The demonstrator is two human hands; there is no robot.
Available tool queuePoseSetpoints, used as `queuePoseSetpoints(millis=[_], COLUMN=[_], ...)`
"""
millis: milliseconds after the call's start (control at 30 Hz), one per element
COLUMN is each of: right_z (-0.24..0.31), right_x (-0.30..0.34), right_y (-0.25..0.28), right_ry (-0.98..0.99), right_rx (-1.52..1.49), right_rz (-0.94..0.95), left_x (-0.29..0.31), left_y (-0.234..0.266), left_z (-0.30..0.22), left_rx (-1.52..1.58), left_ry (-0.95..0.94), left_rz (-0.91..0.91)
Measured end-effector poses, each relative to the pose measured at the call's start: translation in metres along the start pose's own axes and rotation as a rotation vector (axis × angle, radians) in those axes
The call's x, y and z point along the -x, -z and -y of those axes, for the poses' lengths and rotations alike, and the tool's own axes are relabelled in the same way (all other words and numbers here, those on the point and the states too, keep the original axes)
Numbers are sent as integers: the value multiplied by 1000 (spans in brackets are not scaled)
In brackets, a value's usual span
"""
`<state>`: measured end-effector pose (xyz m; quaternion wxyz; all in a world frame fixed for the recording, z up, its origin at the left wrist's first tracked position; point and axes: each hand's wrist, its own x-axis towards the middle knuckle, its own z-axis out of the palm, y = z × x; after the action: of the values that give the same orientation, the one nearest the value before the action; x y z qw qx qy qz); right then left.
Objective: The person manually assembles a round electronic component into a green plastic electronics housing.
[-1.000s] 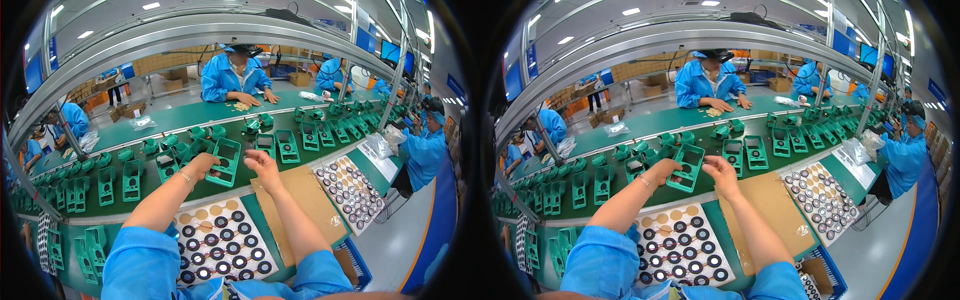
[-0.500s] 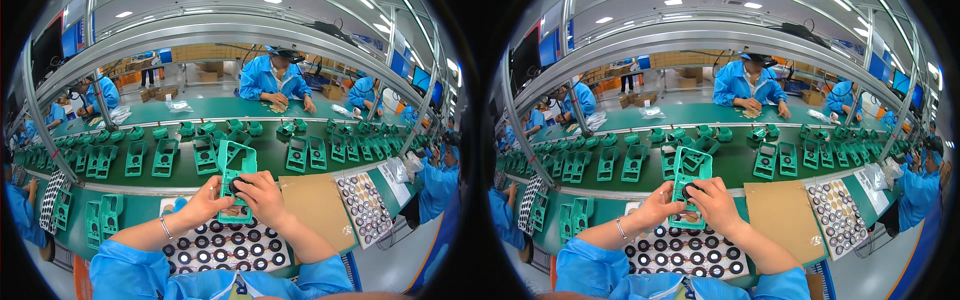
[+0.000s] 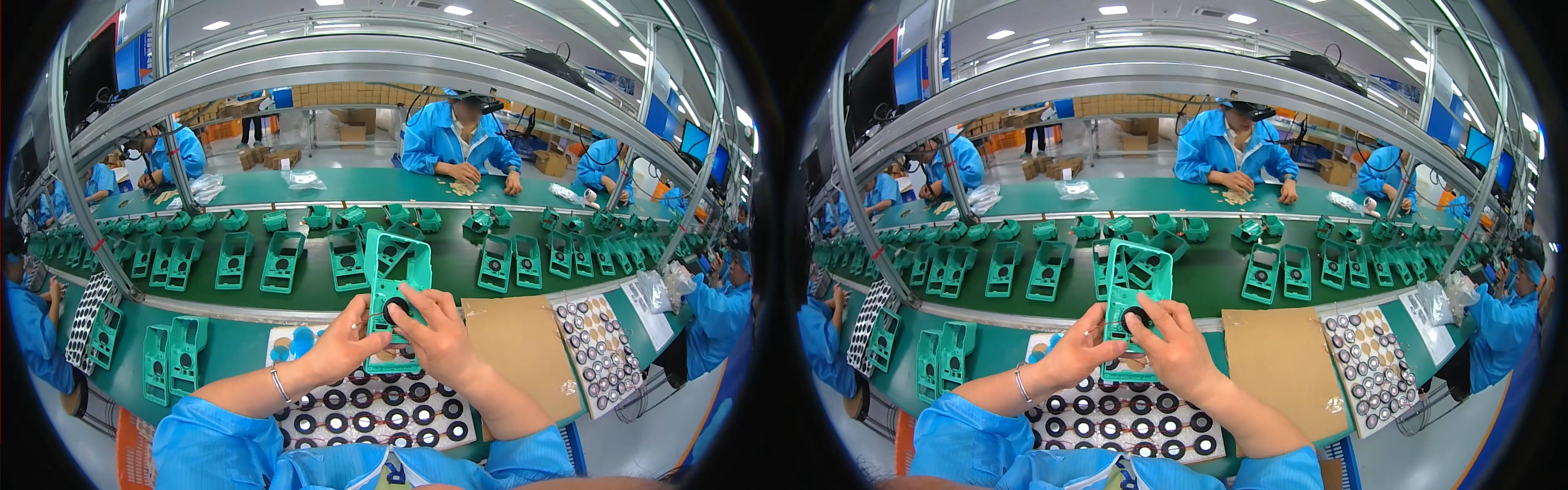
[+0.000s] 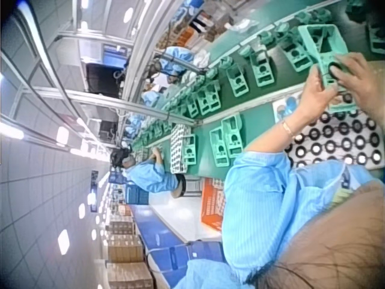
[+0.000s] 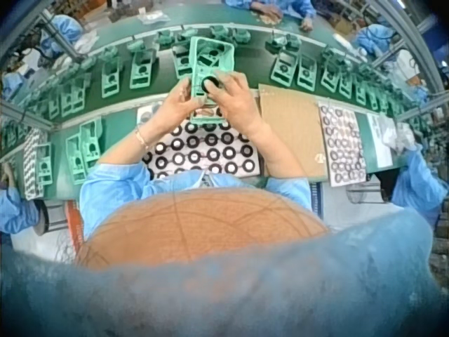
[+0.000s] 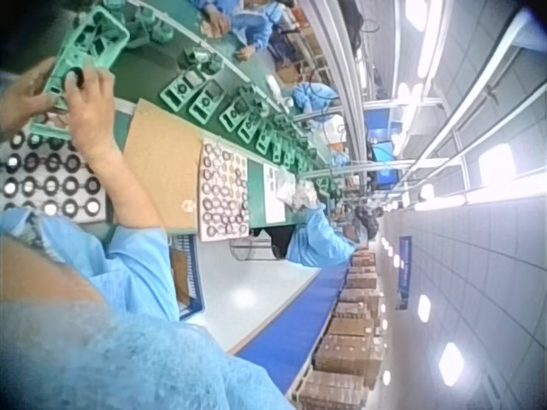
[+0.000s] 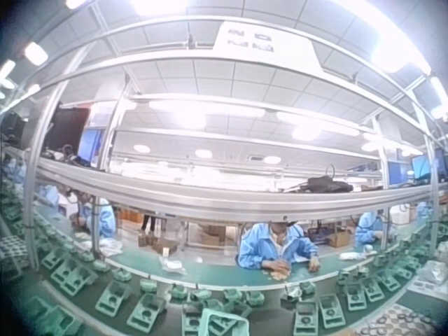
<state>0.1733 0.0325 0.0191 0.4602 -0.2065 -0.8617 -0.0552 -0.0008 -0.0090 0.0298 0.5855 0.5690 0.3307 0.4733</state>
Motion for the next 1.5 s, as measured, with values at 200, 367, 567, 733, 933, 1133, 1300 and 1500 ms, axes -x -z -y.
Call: queuePoseSetpoints(millis=[200, 367, 567, 733, 933, 1133, 1300, 1500], right_z=[-5, -21, -28, -41, -78, -191, -250, -215], right_x=[-3, 4, 4, 15, 15, 41, 71, 26], right_y=[1, -3, -10, -28, -35, -29, -55, -80], right_ry=[-36, -736, -877, -858, -1017, -1273, -1348, -809], right_rx=[-15, -941, -1204, -1177, -1179, -693, -410, 687], right_rz=[-102, -284, 60, -12, -43, -158, -17, 157], left_x=[-6, -6, -11, -23, -60, -113, -155, -179], left_y=[7, 1, -7, -17, 23, 112, 151, 155], left_z=[-3, -7, 4, 17, 29, 39, 92, 123], left_rx=[116, 138, -29, 1, -119, -703, -1187, -1587], left_ry=[-26, -12, -14, -5, 46, 66, 32, 161], left_rz=[-12, 29, 44, -37, 17, -193, -155, -601])
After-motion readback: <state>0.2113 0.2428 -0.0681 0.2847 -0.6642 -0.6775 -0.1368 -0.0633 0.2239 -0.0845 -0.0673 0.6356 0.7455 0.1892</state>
